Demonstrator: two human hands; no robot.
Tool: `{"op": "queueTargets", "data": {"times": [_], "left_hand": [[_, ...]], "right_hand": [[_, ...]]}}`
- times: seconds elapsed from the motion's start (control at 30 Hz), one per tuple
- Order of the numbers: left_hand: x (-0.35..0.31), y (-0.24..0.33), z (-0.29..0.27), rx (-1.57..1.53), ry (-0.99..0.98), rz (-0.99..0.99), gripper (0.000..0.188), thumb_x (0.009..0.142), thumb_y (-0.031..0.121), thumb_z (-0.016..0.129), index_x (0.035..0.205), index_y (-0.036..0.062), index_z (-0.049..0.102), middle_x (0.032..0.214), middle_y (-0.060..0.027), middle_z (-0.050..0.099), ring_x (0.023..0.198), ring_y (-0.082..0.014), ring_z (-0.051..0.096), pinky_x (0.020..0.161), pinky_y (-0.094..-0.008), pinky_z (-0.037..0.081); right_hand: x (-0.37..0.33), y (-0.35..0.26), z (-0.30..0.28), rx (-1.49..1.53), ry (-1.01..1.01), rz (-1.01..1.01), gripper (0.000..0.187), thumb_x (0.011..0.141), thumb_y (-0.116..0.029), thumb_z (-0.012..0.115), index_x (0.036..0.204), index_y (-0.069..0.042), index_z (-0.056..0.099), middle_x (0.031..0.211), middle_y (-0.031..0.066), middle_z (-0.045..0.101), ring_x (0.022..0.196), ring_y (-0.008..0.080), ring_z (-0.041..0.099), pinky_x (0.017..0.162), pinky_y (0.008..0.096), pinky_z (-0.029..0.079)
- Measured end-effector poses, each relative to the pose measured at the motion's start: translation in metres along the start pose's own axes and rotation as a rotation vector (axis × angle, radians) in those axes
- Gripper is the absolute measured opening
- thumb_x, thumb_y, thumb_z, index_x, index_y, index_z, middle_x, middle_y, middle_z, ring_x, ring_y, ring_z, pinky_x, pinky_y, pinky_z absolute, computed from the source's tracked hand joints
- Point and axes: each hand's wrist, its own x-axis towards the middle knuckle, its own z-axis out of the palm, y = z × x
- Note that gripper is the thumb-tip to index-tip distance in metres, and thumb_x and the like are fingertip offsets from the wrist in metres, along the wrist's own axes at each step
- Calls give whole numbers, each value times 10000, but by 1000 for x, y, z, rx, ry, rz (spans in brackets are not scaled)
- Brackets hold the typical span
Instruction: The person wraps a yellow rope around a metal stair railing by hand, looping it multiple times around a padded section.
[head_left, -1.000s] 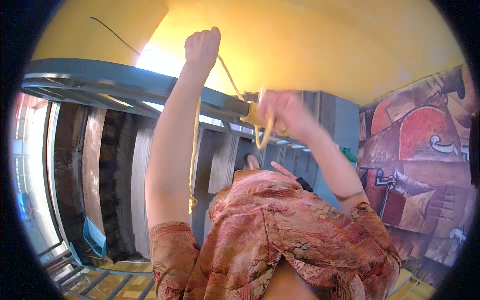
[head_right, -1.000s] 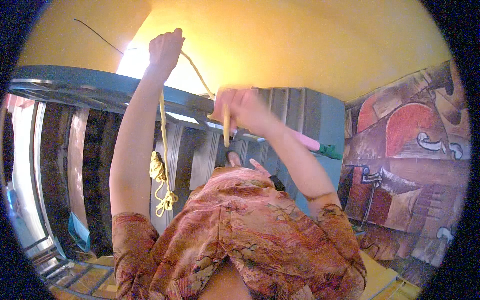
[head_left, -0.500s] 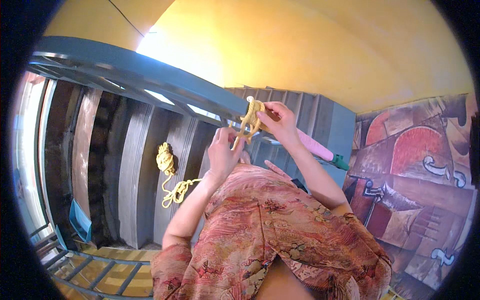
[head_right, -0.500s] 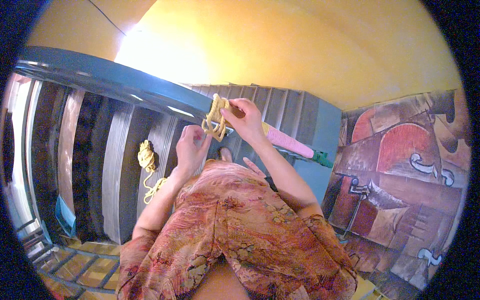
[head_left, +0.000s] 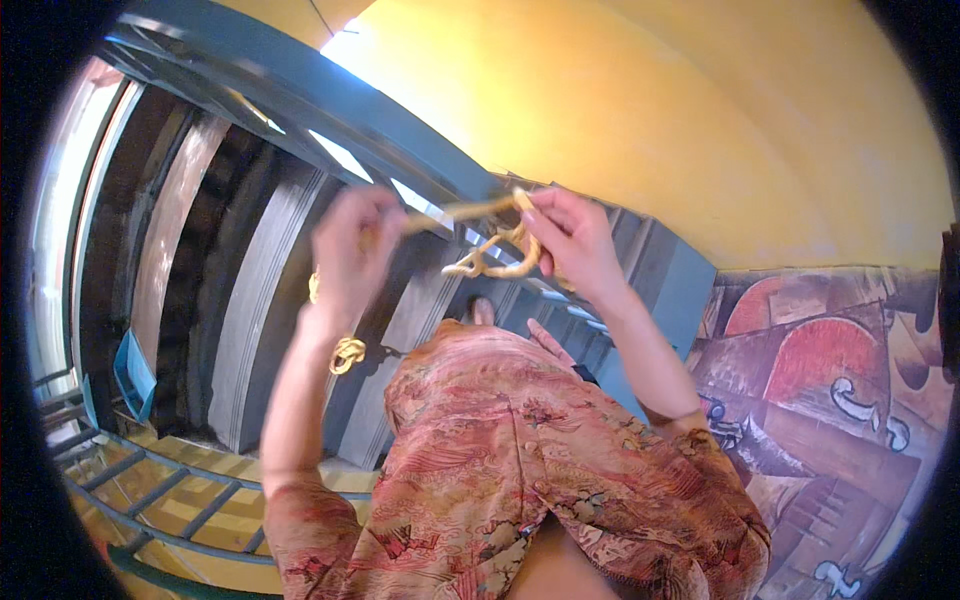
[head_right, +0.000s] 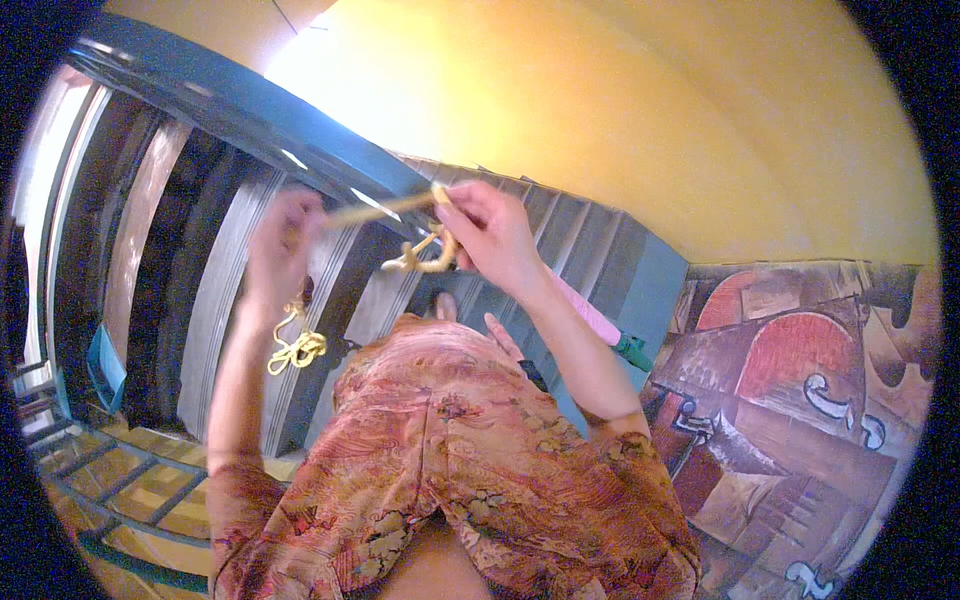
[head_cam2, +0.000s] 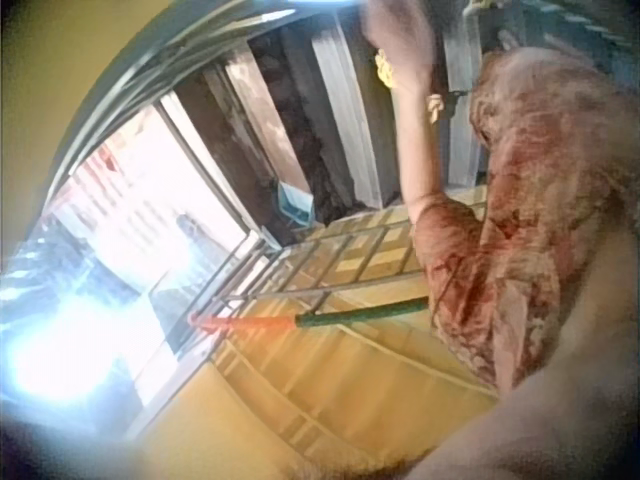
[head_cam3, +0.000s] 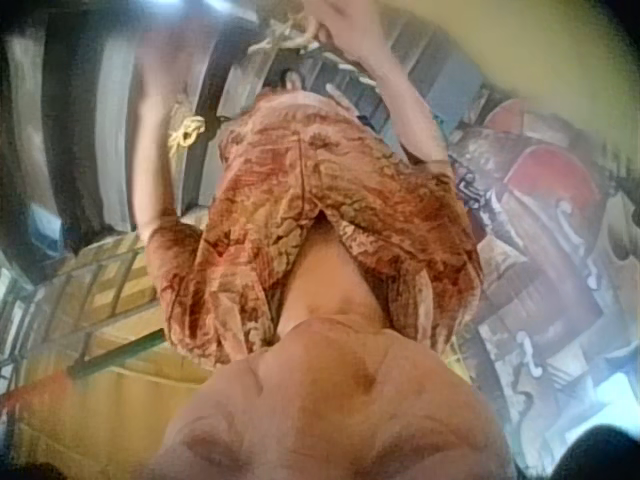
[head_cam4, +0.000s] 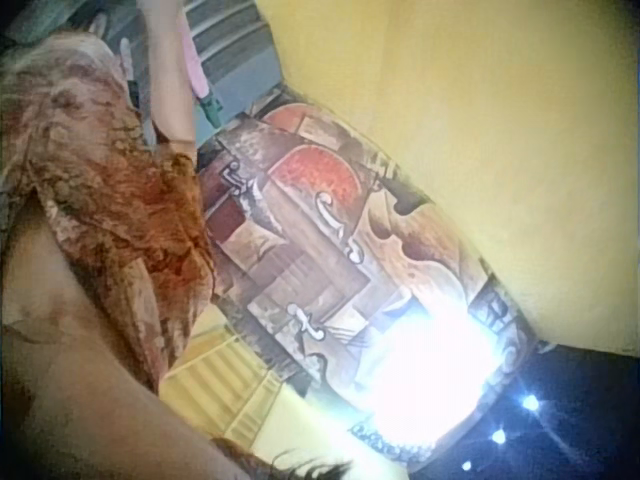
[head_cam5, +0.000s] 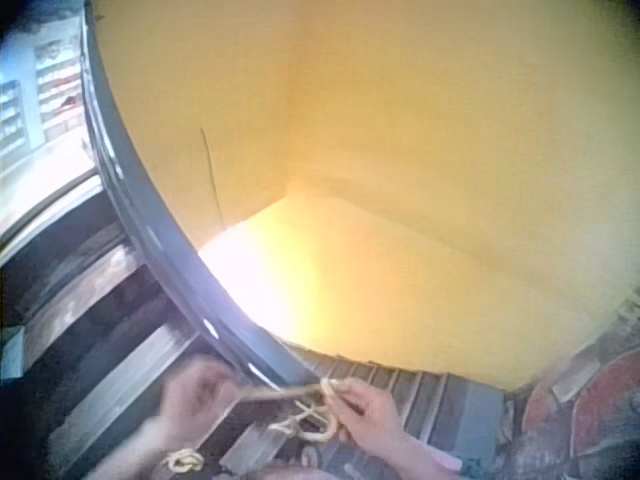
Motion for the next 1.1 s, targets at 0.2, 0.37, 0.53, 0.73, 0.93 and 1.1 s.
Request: {"op": "queueTargets", "data": {"times": [0.2, 0.37, 0.53, 0.73, 0.93, 1.1], "left_hand": [[151, 69, -21, 497, 534, 260, 204, 861, 246, 681, 970, 76, 648, 821, -82, 654, 736, -209, 618, 698, -288, 490], [169, 9, 31, 897, -92, 399, 91, 838, 148, 634, 889, 77, 660, 934, -96, 641, 884, -275, 652, 750, -401, 517], [159, 13, 45, 952, -209, 495, 90, 773, 54, 579, 769, 80, 666, 850, -108, 643, 821, -268, 646, 734, -363, 462], [150, 43, 32, 962, -322, 524, 168, 763, 208, 675, 773, 42, 652, 855, -130, 625, 864, -266, 632, 739, -399, 490], [149, 37, 37, 890, -292, 413, 121, 728, 161, 655, 742, 42, 672, 838, -141, 686, 867, -270, 675, 820, -371, 511], [146, 24, 36, 702, -158, 512, 33, 720, 45, 636, 708, 73, 649, 704, -92, 648, 731, -262, 673, 594, -354, 517]], "right_hand": [[80, -57, -12, 709, 67, -298, 214, 937, -139, 556, 1059, 30, 606, 890, 118, 666, 773, 201, 654, 669, 313, 542], [75, 47, -45, -160, 190, -67, 221, 897, -155, 615, 1073, -27, 651, 974, 125, 668, 841, 204, 658, 727, 339, 541], [-3, 34, 1, -752, 128, -644, 276, 714, -130, 767, 958, -59, 658, 895, 64, 612, 802, 208, 608, 710, 340, 496], [2, 36, -1, -1212, -122, -846, 252, 669, -127, 721, 906, -84, 650, 995, 53, 566, 904, 240, 547, 767, 388, 423], [14, 42, -16, -1238, -226, -1139, 173, 696, -139, 689, 853, -92, 635, 975, 56, 609, 883, 221, 577, 765, 366, 416], [-47, 23, 25, -938, -514, -913, 214, 692, -77, 698, 880, -72, 596, 891, 71, 639, 737, 283, 618, 675, 413, 487]]}}
